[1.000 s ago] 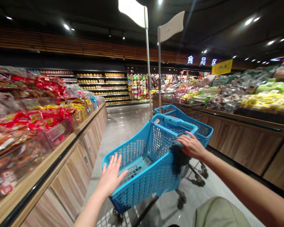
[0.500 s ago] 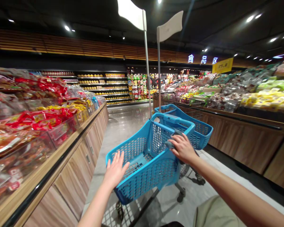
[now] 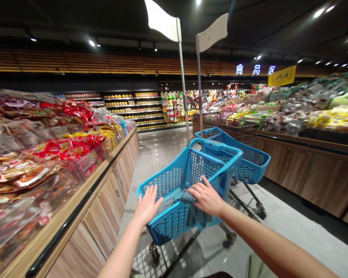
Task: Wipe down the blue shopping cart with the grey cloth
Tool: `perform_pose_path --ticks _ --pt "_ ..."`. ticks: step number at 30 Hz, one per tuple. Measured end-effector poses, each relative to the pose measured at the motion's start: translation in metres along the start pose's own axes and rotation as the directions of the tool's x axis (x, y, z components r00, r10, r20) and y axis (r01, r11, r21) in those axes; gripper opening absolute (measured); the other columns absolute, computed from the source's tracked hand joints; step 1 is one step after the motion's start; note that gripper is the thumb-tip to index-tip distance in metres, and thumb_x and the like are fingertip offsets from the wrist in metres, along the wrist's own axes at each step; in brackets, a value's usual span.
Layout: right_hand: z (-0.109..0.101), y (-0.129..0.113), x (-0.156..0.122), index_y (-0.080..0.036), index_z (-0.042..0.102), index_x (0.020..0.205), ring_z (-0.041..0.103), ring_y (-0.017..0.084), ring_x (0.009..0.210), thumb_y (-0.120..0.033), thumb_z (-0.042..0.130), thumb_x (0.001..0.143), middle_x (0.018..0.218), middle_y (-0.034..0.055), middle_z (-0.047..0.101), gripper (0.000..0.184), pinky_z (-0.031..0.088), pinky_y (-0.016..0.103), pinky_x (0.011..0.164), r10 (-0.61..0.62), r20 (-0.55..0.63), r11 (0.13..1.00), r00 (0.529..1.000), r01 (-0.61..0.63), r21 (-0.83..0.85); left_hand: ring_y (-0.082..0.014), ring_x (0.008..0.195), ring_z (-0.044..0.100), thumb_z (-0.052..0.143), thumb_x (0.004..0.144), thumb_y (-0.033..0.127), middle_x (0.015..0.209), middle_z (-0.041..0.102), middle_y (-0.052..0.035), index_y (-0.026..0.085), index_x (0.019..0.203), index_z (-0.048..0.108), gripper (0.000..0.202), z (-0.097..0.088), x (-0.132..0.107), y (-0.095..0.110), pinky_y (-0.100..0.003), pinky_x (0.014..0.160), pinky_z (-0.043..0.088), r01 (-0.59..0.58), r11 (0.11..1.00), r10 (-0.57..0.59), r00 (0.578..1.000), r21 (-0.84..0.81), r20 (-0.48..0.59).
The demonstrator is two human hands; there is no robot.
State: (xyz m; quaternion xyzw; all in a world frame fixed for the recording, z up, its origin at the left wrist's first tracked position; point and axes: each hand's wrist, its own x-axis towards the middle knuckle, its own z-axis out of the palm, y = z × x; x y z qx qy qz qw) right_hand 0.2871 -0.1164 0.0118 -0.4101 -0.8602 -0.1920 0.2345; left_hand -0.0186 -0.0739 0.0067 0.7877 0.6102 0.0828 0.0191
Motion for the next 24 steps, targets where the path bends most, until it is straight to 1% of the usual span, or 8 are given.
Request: perform_pose_path --ticks 2,5,7,9,12,16,19,24 --pt "-0.016 0.037 -0.009 -0.023 0.056 0.126 0.055 0.025 0.109 -0.032 0.06 0.085 0.11 0.007 0.066 0.042 0.006 0.054 0.118 -0.03 0.015 0.998 0.999 0.03 -0.058 -0.0259 0.148 0.009 0.022 0.096 0.059 0.16 0.014 -0.0103 0.016 0.154 0.012 0.073 -0.001 -0.001 0.0 -0.055 0.117 0.015 0.002 1.0 -0.002 1.0 -0.003 -0.001" --pt "-0.041 0.086 -0.023 -0.022 0.056 0.127 0.054 0.025 0.115 -0.028 0.057 0.086 0.118 0.0084 0.064 0.042 0.004 0.057 0.117 0.022 0.0 0.991 1.0 -0.022 -0.134 -0.0257 0.148 0.008 0.021 0.096 0.059 0.16 0.013 -0.0098 0.014 0.154 0.011 0.075 -0.002 -0.001 0.005 -0.055 0.117 0.014 0.012 1.0 -0.012 1.0 -0.02 0.002" --pt "-0.052 0.104 -0.03 -0.021 0.055 0.129 0.051 0.027 0.12 -0.032 0.056 0.087 0.124 0.0099 0.061 0.043 0.003 0.058 0.116 0.067 -0.006 0.985 0.998 -0.067 -0.162 -0.0256 0.148 0.009 0.02 0.095 0.06 0.16 0.013 -0.0095 0.013 0.154 0.011 0.076 -0.002 0.0 0.011 -0.055 0.117 0.014 0.014 0.999 -0.014 1.0 -0.03 0.006" --pt "-0.056 0.108 -0.031 -0.021 0.055 0.129 0.047 0.03 0.124 -0.042 0.057 0.087 0.127 0.0121 0.058 0.047 0.006 0.06 0.115 0.1 -0.006 0.979 0.995 -0.1 -0.176 -0.0255 0.148 0.009 0.019 0.095 0.06 0.16 0.013 -0.009 0.013 0.154 0.011 0.076 -0.002 0.001 0.019 -0.056 0.117 0.014 0.014 0.999 -0.014 1.0 -0.032 0.005" --pt "-0.047 0.096 -0.021 -0.023 0.063 0.116 0.051 0.029 0.115 -0.053 0.051 0.09 0.116 0.011 0.062 0.042 0.012 0.059 0.113 0.224 -0.05 0.954 0.973 -0.23 -0.191 -0.0253 0.148 0.01 0.019 0.095 0.061 0.16 0.013 -0.008 0.013 0.154 0.012 0.076 -0.001 0.001 0.03 -0.057 0.117 0.014 0.01 1.0 -0.01 1.0 -0.029 0.001" --pt "-0.033 0.076 -0.002 -0.024 0.068 0.087 0.054 0.025 0.096 -0.052 0.049 0.092 0.087 0.0057 0.063 0.035 0.012 0.058 0.112 0.422 -0.158 0.864 0.893 -0.448 -0.228 -0.0257 0.148 0.011 0.019 0.095 0.062 0.16 0.015 -0.0083 0.015 0.154 0.014 0.076 0.001 0.004 0.035 -0.057 0.117 0.014 0.003 1.0 -0.003 1.0 -0.015 0.002" --pt "-0.023 0.053 0.006 -0.025 0.069 0.088 0.053 0.024 0.095 -0.049 0.05 0.093 0.087 0.0049 0.063 0.031 0.014 0.055 0.111 0.393 -0.139 0.89 0.909 -0.414 -0.19 -0.0264 0.148 0.012 0.018 0.094 0.064 0.159 0.017 -0.0093 0.016 0.154 0.014 0.077 0.003 0.007 0.033 -0.058 0.116 0.016 0.002 1.0 -0.002 1.0 -0.001 -0.011" --pt "0.006 -0.012 0.016 -0.028 0.066 0.101 0.052 0.023 0.1 -0.048 0.051 0.093 0.097 0.0045 0.062 0.027 0.017 0.051 0.111 0.336 -0.124 0.938 0.934 -0.343 -0.048 -0.0283 0.148 0.014 0.02 0.092 0.066 0.159 0.017 -0.0107 0.015 0.154 0.014 0.08 0.007 0.011 0.028 -0.06 0.115 0.017 0.014 1.0 -0.014 1.0 0.011 -0.022"
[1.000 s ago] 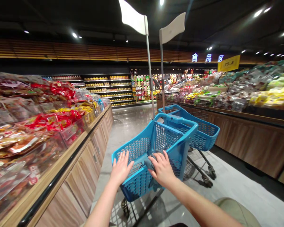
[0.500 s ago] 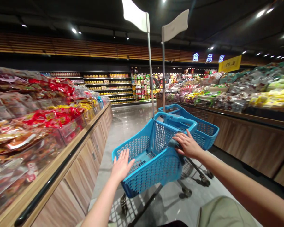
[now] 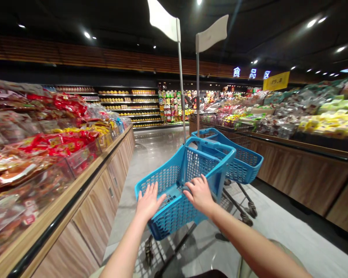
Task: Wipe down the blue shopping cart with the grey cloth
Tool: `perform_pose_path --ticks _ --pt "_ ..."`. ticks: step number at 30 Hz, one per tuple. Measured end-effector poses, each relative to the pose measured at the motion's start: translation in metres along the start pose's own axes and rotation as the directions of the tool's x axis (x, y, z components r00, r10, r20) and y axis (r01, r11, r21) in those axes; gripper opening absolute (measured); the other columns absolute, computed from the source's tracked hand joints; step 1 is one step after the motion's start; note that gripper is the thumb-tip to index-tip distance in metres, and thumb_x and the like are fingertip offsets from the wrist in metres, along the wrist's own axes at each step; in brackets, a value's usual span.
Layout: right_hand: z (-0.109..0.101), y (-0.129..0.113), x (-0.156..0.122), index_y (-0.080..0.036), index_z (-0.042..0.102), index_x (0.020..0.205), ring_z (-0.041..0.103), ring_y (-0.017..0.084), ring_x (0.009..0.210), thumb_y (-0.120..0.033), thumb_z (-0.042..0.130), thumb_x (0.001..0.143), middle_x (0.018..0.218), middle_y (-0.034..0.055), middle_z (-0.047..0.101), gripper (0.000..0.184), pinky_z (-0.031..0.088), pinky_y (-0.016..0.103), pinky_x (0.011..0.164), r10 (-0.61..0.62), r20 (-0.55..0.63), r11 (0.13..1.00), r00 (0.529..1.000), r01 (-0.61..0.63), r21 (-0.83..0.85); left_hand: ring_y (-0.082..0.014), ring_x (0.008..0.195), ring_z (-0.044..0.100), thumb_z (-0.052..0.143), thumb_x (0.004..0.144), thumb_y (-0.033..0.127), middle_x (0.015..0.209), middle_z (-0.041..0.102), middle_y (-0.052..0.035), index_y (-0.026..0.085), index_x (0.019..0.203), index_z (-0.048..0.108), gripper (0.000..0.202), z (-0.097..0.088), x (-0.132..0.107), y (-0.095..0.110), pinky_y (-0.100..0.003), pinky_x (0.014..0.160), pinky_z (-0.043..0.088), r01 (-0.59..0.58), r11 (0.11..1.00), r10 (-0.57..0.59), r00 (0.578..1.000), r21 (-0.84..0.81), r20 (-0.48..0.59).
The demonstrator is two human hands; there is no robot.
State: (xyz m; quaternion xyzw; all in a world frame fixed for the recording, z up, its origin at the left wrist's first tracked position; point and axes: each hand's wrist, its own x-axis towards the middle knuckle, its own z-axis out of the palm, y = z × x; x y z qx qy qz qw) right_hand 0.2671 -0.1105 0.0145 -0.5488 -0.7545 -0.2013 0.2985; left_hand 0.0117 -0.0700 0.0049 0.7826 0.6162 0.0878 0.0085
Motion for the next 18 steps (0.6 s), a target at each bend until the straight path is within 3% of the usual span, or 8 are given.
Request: perform_pose_path --ticks 3,5,8,14,16,18 --pt "0.013 -0.023 -0.003 -0.026 0.064 0.101 0.053 0.024 0.1 -0.047 0.053 0.092 0.096 0.005 0.063 0.025 0.021 0.049 0.11 -0.011 -0.006 1.0 1.0 0.011 0.021 -0.0279 0.148 0.014 0.02 0.093 0.065 0.159 0.016 -0.0105 0.015 0.154 0.015 0.079 -0.002 -0.001 -0.007 -0.059 0.115 0.015 -0.001 1.0 0.001 1.0 -0.004 0.018" --pt "0.016 -0.017 0.001 -0.024 0.064 0.101 0.054 0.023 0.097 -0.047 0.057 0.09 0.094 0.0049 0.064 0.026 0.025 0.046 0.109 -0.114 0.033 0.993 0.993 0.113 0.011 -0.0279 0.148 0.014 0.021 0.093 0.065 0.159 0.016 -0.0104 0.015 0.154 0.014 0.08 -0.003 -0.002 -0.013 -0.06 0.115 0.015 0.002 1.0 -0.002 0.999 -0.004 0.035" --pt "0.007 0.019 0.012 -0.023 0.063 0.102 0.057 0.022 0.093 -0.046 0.059 0.089 0.091 0.0047 0.065 0.027 0.029 0.042 0.106 -0.268 0.099 0.962 0.958 0.273 -0.033 -0.0282 0.148 0.014 0.022 0.092 0.066 0.159 0.016 -0.0105 0.015 0.154 0.014 0.081 -0.005 -0.004 -0.021 -0.06 0.115 0.014 0.009 1.0 -0.009 0.999 -0.008 0.046" --pt "-0.026 0.112 0.037 -0.022 0.065 0.098 0.058 0.022 0.093 -0.04 0.053 0.093 0.091 0.0047 0.066 0.022 0.023 0.045 0.11 -0.245 0.101 0.945 0.964 0.261 -0.198 -0.0268 0.148 0.014 0.021 0.093 0.064 0.159 0.016 -0.0096 0.013 0.154 0.012 0.08 -0.008 -0.007 -0.02 -0.058 0.116 0.014 0.033 0.999 -0.031 0.998 -0.021 0.057" --pt "-0.028 0.121 0.042 -0.021 0.065 0.096 0.057 0.022 0.093 -0.039 0.051 0.094 0.09 0.0051 0.066 0.023 0.021 0.046 0.111 -0.19 0.075 0.953 0.979 0.202 -0.226 -0.0273 0.148 0.014 0.02 0.093 0.064 0.159 0.017 -0.0099 0.015 0.154 0.011 0.079 -0.007 -0.006 -0.015 -0.058 0.116 0.015 0.032 0.999 -0.031 0.998 -0.021 0.048" --pt "-0.025 0.115 0.041 -0.02 0.065 0.092 0.056 0.022 0.093 -0.038 0.049 0.094 0.089 0.0061 0.065 0.025 0.022 0.046 0.11 -0.097 0.01 0.968 0.995 0.097 -0.23 -0.0278 0.147 0.015 0.019 0.093 0.065 0.158 0.018 -0.01 0.016 0.154 0.011 0.079 -0.005 -0.004 -0.012 -0.059 0.115 0.015 0.029 0.999 -0.028 0.999 -0.016 0.033"
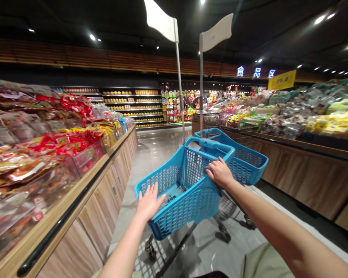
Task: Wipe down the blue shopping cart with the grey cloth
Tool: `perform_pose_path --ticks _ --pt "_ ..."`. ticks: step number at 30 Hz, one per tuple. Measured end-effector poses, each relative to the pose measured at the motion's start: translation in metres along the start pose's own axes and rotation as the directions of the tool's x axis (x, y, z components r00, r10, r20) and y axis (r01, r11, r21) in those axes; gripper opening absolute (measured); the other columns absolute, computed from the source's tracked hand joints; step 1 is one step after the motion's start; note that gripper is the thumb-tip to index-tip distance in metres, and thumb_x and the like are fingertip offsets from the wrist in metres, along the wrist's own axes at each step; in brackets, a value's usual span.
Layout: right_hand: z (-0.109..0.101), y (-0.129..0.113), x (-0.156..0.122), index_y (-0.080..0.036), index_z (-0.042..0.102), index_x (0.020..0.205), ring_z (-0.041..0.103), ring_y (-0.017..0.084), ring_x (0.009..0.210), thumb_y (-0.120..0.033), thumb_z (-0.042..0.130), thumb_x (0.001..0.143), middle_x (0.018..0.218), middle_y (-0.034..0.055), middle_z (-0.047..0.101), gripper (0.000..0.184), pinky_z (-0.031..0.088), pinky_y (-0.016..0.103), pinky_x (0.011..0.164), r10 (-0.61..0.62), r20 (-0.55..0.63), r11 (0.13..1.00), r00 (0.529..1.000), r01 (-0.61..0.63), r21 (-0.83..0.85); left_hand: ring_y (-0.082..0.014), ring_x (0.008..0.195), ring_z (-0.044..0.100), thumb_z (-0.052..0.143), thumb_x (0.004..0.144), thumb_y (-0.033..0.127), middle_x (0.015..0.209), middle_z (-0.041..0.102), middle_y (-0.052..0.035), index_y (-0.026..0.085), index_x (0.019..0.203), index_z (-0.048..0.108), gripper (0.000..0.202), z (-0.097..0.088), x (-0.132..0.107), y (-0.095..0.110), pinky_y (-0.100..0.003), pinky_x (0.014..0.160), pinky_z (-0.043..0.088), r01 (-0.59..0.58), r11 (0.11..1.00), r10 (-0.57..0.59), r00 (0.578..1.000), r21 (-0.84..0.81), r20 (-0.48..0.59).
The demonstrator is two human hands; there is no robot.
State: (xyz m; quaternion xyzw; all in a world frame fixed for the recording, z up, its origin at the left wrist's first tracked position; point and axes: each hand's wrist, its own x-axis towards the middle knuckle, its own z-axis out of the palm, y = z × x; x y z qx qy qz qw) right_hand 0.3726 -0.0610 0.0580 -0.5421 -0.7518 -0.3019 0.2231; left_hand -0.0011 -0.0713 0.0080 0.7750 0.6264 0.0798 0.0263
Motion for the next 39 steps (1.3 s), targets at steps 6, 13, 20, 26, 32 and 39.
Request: perform_pose_path --ticks 6,13,20,26,32,39 --pt "0.002 -0.083 -0.012 -0.022 0.065 0.085 0.052 0.022 0.089 -0.04 0.05 0.092 0.084 0.0044 0.061 0.025 0.025 0.044 0.106 0.067 -0.013 0.987 0.998 -0.065 0.148 -0.028 0.147 0.017 0.018 0.094 0.063 0.158 0.023 -0.0096 0.018 0.154 0.015 0.075 0.003 0.005 0.002 -0.06 0.114 0.019 -0.003 0.999 0.003 1.0 0.041 0.0" --pt "0.005 -0.197 -0.02 -0.024 0.061 0.096 0.052 0.023 0.094 -0.048 0.056 0.089 0.092 0.0044 0.061 0.025 0.027 0.044 0.103 0.053 0.002 0.946 0.999 -0.051 0.321 -0.0253 0.148 0.014 0.015 0.096 0.056 0.158 0.021 -0.0077 0.017 0.154 0.013 0.07 0.005 0.01 -0.012 -0.058 0.116 0.015 -0.002 1.0 0.002 1.0 0.016 -0.016" --pt "0.006 -0.126 -0.003 -0.019 0.061 0.09 0.056 0.022 0.083 -0.051 0.054 0.091 0.083 0.0056 0.063 0.033 0.035 0.036 0.082 -0.219 0.126 0.968 0.968 0.2 0.151 -0.0271 0.147 0.015 0.021 0.095 0.059 0.158 0.02 -0.0095 0.016 0.154 0.013 0.074 -0.005 0.008 -0.028 -0.056 0.116 0.017 -0.019 0.999 0.018 0.999 0.035 0.03" --pt "-0.013 0.017 0.015 -0.019 0.065 0.095 0.059 0.022 0.089 -0.042 0.051 0.094 0.089 0.0077 0.067 0.028 0.031 0.037 0.096 -0.202 0.116 0.978 0.972 0.206 -0.02 -0.0268 0.147 0.014 0.022 0.094 0.06 0.158 0.019 -0.009 0.014 0.154 0.013 0.076 -0.009 0.008 -0.032 -0.055 0.116 0.017 -0.022 0.999 0.021 0.999 0.032 0.04" --pt "-0.004 0.032 0.005 -0.02 0.065 0.102 0.056 0.024 0.102 -0.04 0.042 0.098 0.105 0.0075 0.069 0.031 0.022 0.042 0.107 0.021 -0.017 1.0 1.0 -0.021 -0.007 -0.0228 0.147 0.017 0.014 0.098 0.053 0.158 0.019 -0.0091 0.017 0.154 0.011 0.067 -0.006 0.013 -0.024 -0.051 0.116 0.02 0.021 0.999 -0.023 0.999 -0.04 -0.038" --pt "0.0 -0.073 -0.017 -0.021 0.065 0.095 0.053 0.025 0.097 -0.043 0.045 0.095 0.092 0.0077 0.066 0.029 0.023 0.044 0.104 0.045 0.027 0.992 0.999 -0.048 0.119 -0.0202 0.147 0.018 0.012 0.098 0.05 0.159 0.019 -0.007 0.016 0.154 0.012 0.065 -0.004 0.011 -0.005 -0.05 0.118 0.017 0.026 0.992 -0.032 0.999 -0.125 -0.039"
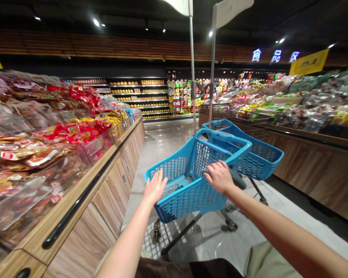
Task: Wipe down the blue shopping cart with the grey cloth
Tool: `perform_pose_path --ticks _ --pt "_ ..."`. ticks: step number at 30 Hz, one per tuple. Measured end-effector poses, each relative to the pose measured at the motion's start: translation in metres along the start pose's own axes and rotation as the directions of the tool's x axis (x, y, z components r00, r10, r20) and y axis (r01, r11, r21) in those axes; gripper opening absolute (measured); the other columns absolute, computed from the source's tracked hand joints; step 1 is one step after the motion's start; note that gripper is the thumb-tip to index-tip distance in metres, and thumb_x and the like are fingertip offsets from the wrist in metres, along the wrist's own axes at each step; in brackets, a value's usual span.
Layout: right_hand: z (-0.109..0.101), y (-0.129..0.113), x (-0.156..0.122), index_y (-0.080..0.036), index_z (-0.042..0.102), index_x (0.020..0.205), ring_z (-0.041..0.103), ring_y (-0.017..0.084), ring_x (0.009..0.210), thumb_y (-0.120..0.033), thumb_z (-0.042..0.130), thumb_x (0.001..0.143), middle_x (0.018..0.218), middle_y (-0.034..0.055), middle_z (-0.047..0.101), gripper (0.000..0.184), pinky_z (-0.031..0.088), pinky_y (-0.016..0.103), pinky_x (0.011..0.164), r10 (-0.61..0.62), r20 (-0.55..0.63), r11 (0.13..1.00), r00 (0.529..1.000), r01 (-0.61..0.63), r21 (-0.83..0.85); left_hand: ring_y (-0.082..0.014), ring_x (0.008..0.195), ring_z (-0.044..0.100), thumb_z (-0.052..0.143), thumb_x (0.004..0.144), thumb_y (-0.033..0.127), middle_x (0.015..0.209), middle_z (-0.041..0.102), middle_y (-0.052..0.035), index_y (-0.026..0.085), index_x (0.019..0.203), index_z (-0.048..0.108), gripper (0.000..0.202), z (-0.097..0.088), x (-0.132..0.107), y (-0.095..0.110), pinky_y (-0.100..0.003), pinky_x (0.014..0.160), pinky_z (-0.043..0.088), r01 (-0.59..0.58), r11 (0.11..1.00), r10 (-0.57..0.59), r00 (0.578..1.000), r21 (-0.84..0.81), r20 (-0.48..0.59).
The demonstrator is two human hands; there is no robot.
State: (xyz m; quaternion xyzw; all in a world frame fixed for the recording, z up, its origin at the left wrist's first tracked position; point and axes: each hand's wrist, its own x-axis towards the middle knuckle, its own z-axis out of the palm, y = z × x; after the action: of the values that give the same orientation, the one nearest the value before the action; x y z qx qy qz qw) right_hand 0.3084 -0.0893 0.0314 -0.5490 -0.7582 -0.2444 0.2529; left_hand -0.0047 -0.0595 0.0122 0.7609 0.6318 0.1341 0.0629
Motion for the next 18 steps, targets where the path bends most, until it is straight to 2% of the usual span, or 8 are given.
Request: perform_pose_path --ticks 6,8,10,12,14,16,18 --pt "0.014 -0.112 -0.011 -0.024 0.061 0.1 0.05 0.026 0.096 -0.045 0.052 0.092 0.093 0.0071 0.062 0.025 0.025 0.047 0.102 0.004 0.004 0.982 1.0 -0.005 0.19 -0.019 0.146 0.02 0.012 0.099 0.048 0.159 0.021 -0.0066 0.02 0.154 0.013 0.063 0.006 0.003 0.001 -0.049 0.117 0.018 -0.016 1.0 0.015 0.999 -0.011 -0.037" --pt "0.016 -0.134 -0.011 -0.024 0.06 0.103 0.051 0.026 0.097 -0.046 0.055 0.09 0.095 0.0068 0.061 0.026 0.026 0.047 0.102 -0.009 0.018 0.976 1.0 0.005 0.218 -0.0197 0.147 0.02 0.013 0.099 0.047 0.159 0.021 -0.0071 0.019 0.154 0.012 0.063 0.006 0.005 -0.002 -0.05 0.117 0.018 -0.021 1.0 0.021 0.999 0.016 -0.037" --pt "0.017 -0.14 -0.01 -0.024 0.058 0.107 0.051 0.026 0.098 -0.047 0.056 0.09 0.096 0.0063 0.062 0.029 0.028 0.046 0.101 -0.059 0.044 0.973 0.997 0.048 0.225 -0.0211 0.147 0.018 0.015 0.098 0.048 0.159 0.019 -0.0077 0.018 0.155 0.011 0.064 0.005 0.006 -0.006 -0.051 0.116 0.018 -0.036 0.998 0.037 0.999 0.056 -0.018" --pt "0.016 -0.132 -0.007 -0.023 0.058 0.109 0.053 0.025 0.096 -0.047 0.057 0.089 0.096 0.0059 0.062 0.031 0.031 0.044 0.099 -0.155 0.079 0.966 0.985 0.134 0.221 -0.0227 0.147 0.016 0.017 0.097 0.05 0.16 0.016 -0.009 0.017 0.155 0.008 0.067 0.003 0.006 -0.011 -0.052 0.116 0.019 -0.058 0.995 0.057 0.998 0.087 0.015" --pt "0.013 -0.108 -0.005 -0.022 0.058 0.109 0.055 0.024 0.094 -0.046 0.058 0.09 0.095 0.0057 0.063 0.03 0.033 0.042 0.097 -0.247 0.111 0.953 0.963 0.22 0.206 -0.024 0.148 0.014 0.018 0.097 0.053 0.16 0.013 -0.0104 0.017 0.155 0.006 0.07 0.0 0.005 -0.015 -0.053 0.116 0.018 -0.076 0.992 0.073 0.996 0.096 0.044" --pt "0.007 -0.071 -0.004 -0.022 0.058 0.11 0.056 0.023 0.094 -0.042 0.057 0.091 0.094 0.0057 0.064 0.028 0.031 0.042 0.1 -0.28 0.131 0.952 0.951 0.258 0.162 -0.0249 0.148 0.013 0.018 0.096 0.056 0.16 0.011 -0.011 0.016 0.155 0.006 0.072 -0.003 0.003 -0.018 -0.054 0.115 0.017 -0.084 0.992 0.078 0.995 0.097 0.064" --pt "-0.005 -0.021 -0.001 -0.022 0.06 0.11 0.057 0.023 0.095 -0.039 0.055 0.092 0.094 0.0058 0.066 0.025 0.026 0.044 0.105 -0.263 0.135 0.963 0.955 0.253 0.089 -0.0252 0.148 0.012 0.018 0.095 0.057 0.16 0.011 -0.0108 0.015 0.155 0.007 0.074 -0.006 0.001 -0.019 -0.055 0.116 0.015 -0.083 0.992 0.076 0.994 0.1 0.074"
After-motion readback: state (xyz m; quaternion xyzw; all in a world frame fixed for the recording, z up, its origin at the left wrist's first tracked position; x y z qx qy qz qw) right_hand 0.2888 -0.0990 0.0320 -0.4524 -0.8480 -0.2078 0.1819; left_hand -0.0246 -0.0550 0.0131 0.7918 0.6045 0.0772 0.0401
